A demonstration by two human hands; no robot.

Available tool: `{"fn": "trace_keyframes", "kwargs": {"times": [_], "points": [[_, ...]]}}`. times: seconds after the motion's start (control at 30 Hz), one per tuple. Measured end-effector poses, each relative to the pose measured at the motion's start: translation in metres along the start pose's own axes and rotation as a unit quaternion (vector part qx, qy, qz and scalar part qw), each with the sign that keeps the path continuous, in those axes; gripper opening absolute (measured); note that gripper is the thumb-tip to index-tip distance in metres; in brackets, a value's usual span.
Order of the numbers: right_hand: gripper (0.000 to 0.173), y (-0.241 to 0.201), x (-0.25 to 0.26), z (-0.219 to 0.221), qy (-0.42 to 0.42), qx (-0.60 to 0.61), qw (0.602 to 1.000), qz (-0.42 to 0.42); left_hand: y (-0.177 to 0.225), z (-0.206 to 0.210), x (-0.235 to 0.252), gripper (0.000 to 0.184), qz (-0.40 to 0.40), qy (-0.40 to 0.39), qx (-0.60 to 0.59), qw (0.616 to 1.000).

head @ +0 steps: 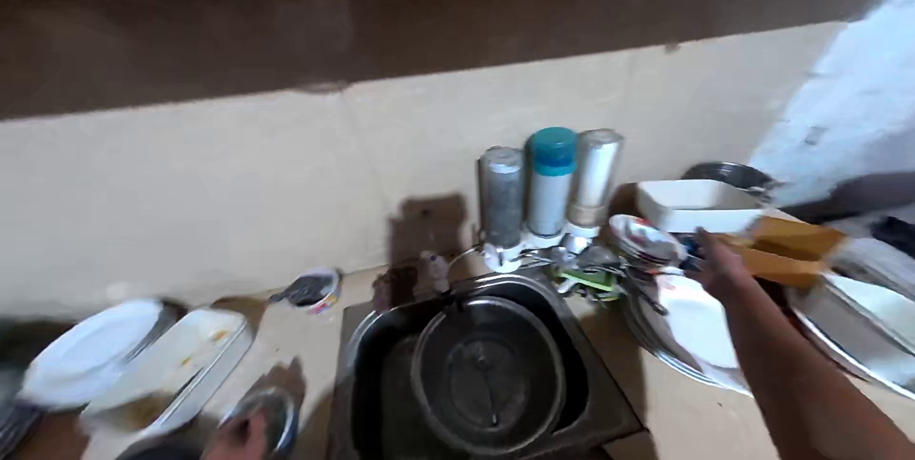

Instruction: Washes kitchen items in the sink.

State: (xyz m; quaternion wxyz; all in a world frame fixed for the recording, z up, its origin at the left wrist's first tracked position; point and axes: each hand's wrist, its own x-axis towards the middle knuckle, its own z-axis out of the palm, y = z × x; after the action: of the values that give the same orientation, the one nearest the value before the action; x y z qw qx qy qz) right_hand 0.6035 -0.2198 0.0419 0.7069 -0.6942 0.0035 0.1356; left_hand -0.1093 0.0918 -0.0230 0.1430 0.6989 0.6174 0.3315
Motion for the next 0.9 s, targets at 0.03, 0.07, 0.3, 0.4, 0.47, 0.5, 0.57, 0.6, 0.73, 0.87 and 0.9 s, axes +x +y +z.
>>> {"fn": "trace_keyframes", "kwargs": {"times": [0.03,0.07,0.3,0.4,0.47,0.5,0.57,0.6,0.73,0.87,0.9], "points": [[0.056,0.007,-0.006,0.008,0.018,-0.022,0.999,-0.041,-0.001,-0.002,0.0,0.05,0.028,0.026,0.012,0.999],[0.054,0.013,-0.014,0.018,0.032,-0.036,0.995,-0.089,0.0,-0.005,0.0,0.054,0.046,0.024,0.048,0.998],[0.049,0.042,-0.136,0.099,0.0,-0.069,0.864,-0.499,0.0,-0.006,-0.003,0.077,0.03,-0.159,0.221,0.962],[0.045,0.086,-0.236,0.138,-0.152,-0.071,0.828,-0.535,-0.009,-0.016,0.012,0.054,0.04,-0.173,0.159,0.971],[0.041,0.129,-0.302,0.167,-0.261,-0.069,0.834,-0.482,-0.013,-0.023,0.024,0.047,0.042,-0.215,0.153,0.964],[0.037,0.152,-0.33,0.18,-0.301,-0.075,0.835,-0.454,-0.013,-0.025,0.028,0.047,0.052,-0.235,0.164,0.957],[0.031,0.189,-0.379,0.198,-0.369,-0.126,0.84,-0.377,-0.01,-0.028,0.033,0.048,0.069,-0.267,0.19,0.942],[0.029,0.201,-0.398,0.204,-0.397,-0.166,0.842,-0.327,-0.009,-0.029,0.034,0.047,0.074,-0.272,0.196,0.939],[0.027,0.239,-0.42,0.22,-0.372,-0.284,0.829,-0.307,-0.01,-0.031,0.039,0.051,0.086,-0.294,0.186,0.933],[0.025,0.243,-0.428,0.222,-0.279,-0.315,0.84,-0.344,-0.032,-0.04,0.048,0.049,0.199,-0.147,0.113,0.962],[0.025,0.244,-0.43,0.223,-0.263,-0.318,0.839,-0.355,-0.037,-0.046,0.057,0.048,0.192,-0.091,0.098,0.972]]}}
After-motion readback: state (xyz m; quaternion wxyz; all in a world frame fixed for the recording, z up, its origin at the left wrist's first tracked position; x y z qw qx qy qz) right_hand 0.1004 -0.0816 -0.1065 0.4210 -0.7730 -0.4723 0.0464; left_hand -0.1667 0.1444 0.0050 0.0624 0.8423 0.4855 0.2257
